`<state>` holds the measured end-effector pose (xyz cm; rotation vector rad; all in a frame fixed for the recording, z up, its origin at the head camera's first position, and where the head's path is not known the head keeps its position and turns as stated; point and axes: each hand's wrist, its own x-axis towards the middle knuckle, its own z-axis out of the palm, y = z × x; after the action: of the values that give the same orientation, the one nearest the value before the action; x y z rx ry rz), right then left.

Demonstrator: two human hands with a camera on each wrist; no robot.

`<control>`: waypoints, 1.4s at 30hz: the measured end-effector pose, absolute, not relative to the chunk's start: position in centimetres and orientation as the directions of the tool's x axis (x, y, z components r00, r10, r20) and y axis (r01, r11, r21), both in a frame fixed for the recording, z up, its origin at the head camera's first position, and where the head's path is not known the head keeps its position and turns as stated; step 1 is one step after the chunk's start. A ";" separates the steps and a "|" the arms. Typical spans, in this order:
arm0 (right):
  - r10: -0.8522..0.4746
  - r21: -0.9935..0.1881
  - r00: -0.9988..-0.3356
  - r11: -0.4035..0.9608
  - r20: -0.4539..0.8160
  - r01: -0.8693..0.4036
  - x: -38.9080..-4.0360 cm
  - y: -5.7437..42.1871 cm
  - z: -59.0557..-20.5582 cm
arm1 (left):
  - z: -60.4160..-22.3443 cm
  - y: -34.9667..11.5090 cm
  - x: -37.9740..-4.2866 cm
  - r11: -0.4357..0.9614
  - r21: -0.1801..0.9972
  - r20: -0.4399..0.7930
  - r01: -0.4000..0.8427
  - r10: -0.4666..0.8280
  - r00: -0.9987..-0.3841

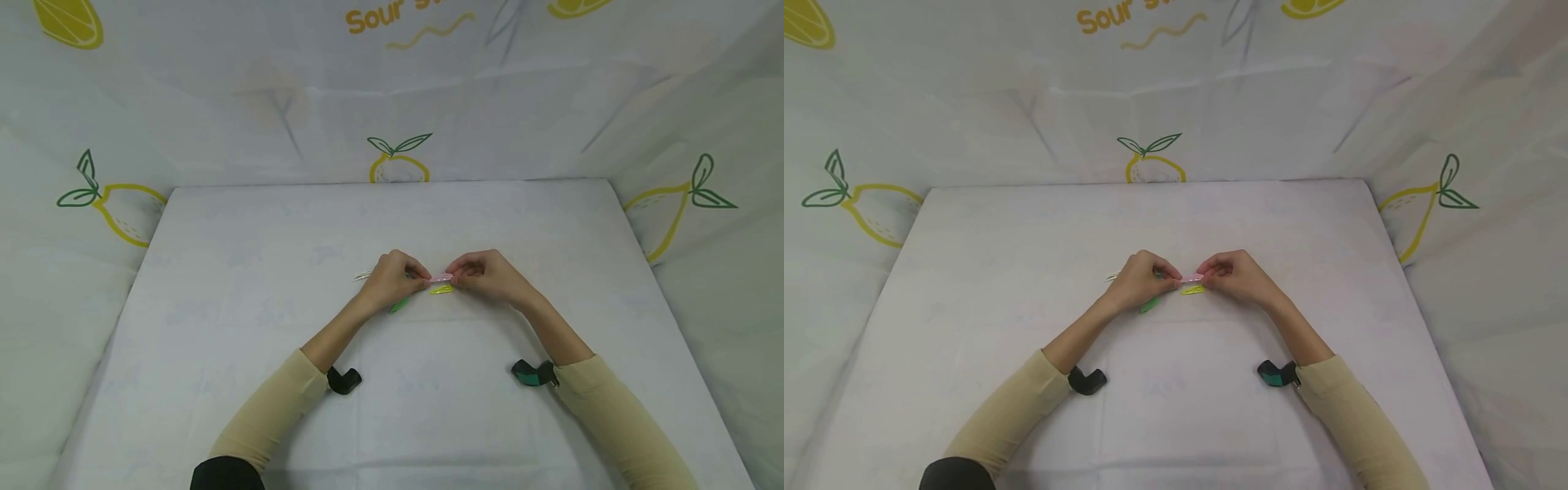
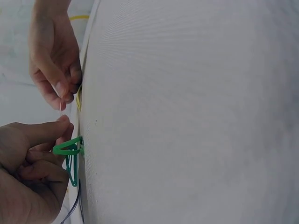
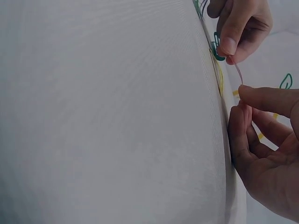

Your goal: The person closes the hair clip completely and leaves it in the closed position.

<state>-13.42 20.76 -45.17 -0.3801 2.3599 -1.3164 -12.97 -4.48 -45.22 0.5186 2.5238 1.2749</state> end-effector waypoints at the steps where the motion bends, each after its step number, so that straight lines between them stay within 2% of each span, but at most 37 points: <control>1: -0.423 -0.856 -0.879 0.517 -0.220 -0.034 -13.4 20.8 -45.2 | -45.2 -4.5 -13.0 0.549 0.813 -0.075 0.193 0.428 -0.901; 42: -0.401 -0.852 -0.891 0.523 -0.213 -0.032 -13.4 20.5 -45.3 | -45.0 -5.1 -12.7 0.545 0.821 -0.083 0.169 0.407 -0.910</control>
<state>-13.44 20.53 -45.28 -0.3563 2.3827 -1.3207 -12.74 -5.10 -45.01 0.4807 2.5199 1.2979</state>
